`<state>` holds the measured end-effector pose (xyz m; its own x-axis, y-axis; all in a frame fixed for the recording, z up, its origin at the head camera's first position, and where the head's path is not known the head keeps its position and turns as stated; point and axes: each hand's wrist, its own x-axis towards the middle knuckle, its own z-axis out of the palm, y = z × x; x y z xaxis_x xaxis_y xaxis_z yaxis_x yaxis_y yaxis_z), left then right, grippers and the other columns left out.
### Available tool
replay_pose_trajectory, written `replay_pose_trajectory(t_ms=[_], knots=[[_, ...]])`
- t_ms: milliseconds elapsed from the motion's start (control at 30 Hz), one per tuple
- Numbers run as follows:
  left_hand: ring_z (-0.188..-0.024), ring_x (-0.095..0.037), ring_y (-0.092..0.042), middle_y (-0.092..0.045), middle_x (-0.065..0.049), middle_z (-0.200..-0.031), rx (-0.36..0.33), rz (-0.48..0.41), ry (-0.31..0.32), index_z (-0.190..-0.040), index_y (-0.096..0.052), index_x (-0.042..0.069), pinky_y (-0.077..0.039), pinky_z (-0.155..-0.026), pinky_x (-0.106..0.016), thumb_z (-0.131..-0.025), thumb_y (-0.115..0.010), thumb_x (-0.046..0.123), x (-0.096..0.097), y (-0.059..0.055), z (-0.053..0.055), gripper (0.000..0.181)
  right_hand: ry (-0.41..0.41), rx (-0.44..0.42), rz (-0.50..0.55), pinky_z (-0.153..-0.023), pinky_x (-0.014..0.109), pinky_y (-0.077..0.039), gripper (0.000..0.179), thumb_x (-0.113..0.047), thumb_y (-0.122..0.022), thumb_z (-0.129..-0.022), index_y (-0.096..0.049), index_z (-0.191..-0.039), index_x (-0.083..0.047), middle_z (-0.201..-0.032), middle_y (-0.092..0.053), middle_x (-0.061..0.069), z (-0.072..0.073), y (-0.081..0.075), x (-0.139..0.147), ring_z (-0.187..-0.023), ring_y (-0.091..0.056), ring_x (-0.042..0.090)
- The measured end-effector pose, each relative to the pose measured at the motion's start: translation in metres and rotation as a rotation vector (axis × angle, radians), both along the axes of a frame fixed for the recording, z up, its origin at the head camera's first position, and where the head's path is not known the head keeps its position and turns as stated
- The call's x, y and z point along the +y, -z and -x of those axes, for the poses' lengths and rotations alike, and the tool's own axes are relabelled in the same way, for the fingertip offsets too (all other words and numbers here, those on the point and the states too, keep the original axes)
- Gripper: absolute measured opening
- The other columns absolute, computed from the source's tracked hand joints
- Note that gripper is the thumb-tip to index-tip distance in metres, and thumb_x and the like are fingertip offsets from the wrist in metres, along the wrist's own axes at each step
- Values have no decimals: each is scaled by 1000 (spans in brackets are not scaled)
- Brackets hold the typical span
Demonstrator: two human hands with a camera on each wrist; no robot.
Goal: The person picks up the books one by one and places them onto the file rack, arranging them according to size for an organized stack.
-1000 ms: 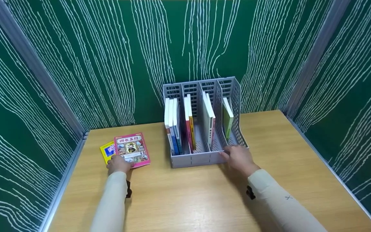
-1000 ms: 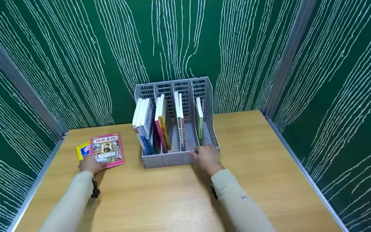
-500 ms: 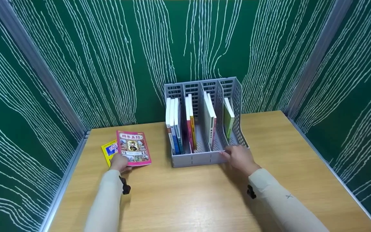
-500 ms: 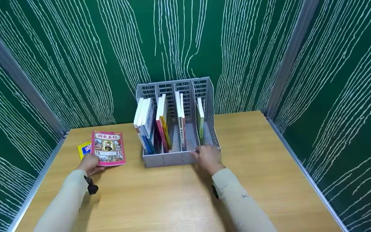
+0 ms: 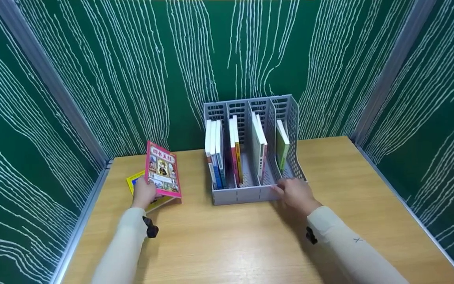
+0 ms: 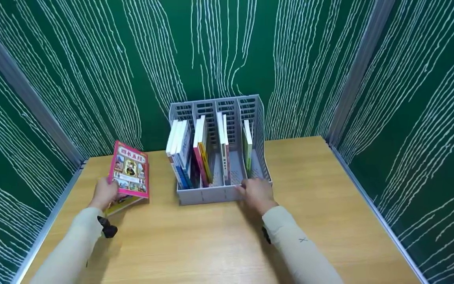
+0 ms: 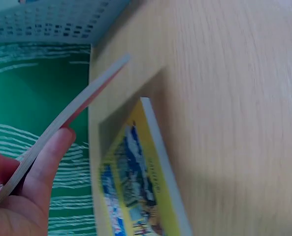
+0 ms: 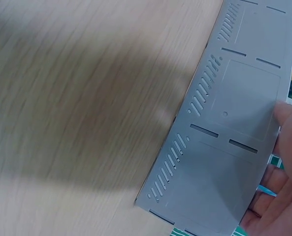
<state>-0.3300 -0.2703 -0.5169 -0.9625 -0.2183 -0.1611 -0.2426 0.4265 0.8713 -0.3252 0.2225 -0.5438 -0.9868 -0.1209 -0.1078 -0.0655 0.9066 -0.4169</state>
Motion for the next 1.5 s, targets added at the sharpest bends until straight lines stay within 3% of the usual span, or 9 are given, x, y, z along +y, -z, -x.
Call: replay_pose_trajectory(t_ms=[167,333,500,700,900,1033,1133,1333,1500], knots=[[-128,-39,-61,-58,-34,-145,110,52,13,-157,-39,-11,-53,-112,-53,-113,-32,6,11,-15,-9,48,-46,139,-7,-85,53,-59,39,-38,-65,-110,-75,-123,-3,-103,-77,16,-3,-2,2,-91,-70,33],[-143,-42,-56,-53,-30,-156,139,36,14,-164,-33,-5,-46,-123,-57,-116,-32,10,23,-26,-16,50,-68,255,4,-98,61,-60,40,-33,-68,-108,-75,-126,3,-119,-78,24,-5,-13,3,-104,-75,40],[-144,-39,-57,-52,-24,-160,158,49,3,-165,-34,3,-47,-122,-57,-118,-37,14,37,-36,-23,48,-41,227,57,-105,64,-57,45,-34,-67,-109,-72,-132,4,-129,-74,29,-9,-32,2,-117,-72,47],[-128,-37,-65,-60,-25,-150,275,132,-1,-155,-41,2,-58,-109,-55,-117,-41,16,57,-41,-34,40,-14,212,147,-108,64,-56,46,-34,-65,-110,-69,-138,3,-137,-71,28,-16,-50,0,-122,-70,46],[-111,-42,-75,-70,-31,-132,492,229,-16,-145,-49,-4,-66,-90,-56,-115,-44,11,81,-38,-48,34,-36,339,292,-103,62,-59,40,-27,-68,-109,-71,-132,5,-127,-75,27,-26,-69,-5,-115,-73,45],[-104,-46,-78,-72,-34,-127,661,330,9,-142,-52,-9,-68,-82,-55,-112,-49,3,90,-40,-55,32,-62,458,393,-93,58,-63,31,-19,-72,-106,-75,-124,6,-113,-79,23,-31,-84,-15,-100,-76,39],[-103,-46,-79,-73,-33,-126,783,434,38,-139,-54,-11,-68,-79,-53,-106,-56,-4,96,-46,-59,34,-63,486,487,-88,50,-66,27,-14,-75,-103,-75,-122,5,-108,-80,20,-35,-94,-24,-95,-76,34],[-87,-40,-82,-77,-29,-112,1065,687,86,-133,-58,-11,-67,-64,-40,-92,-72,-13,108,-54,-62,43,-94,413,664,-88,23,-61,34,-11,-77,-102,-71,-132,4,-115,-79,19,-48,-109,-46,-101,-76,30],[-68,-29,-78,-79,-25,-112,1270,903,128,-131,-59,-8,-59,-53,-27,-86,-82,-6,122,-60,-66,50,-184,278,790,-100,27,-61,52,-11,-77,-101,-59,-148,3,-134,-72,23,-61,-120,-63,-119,-74,36]])
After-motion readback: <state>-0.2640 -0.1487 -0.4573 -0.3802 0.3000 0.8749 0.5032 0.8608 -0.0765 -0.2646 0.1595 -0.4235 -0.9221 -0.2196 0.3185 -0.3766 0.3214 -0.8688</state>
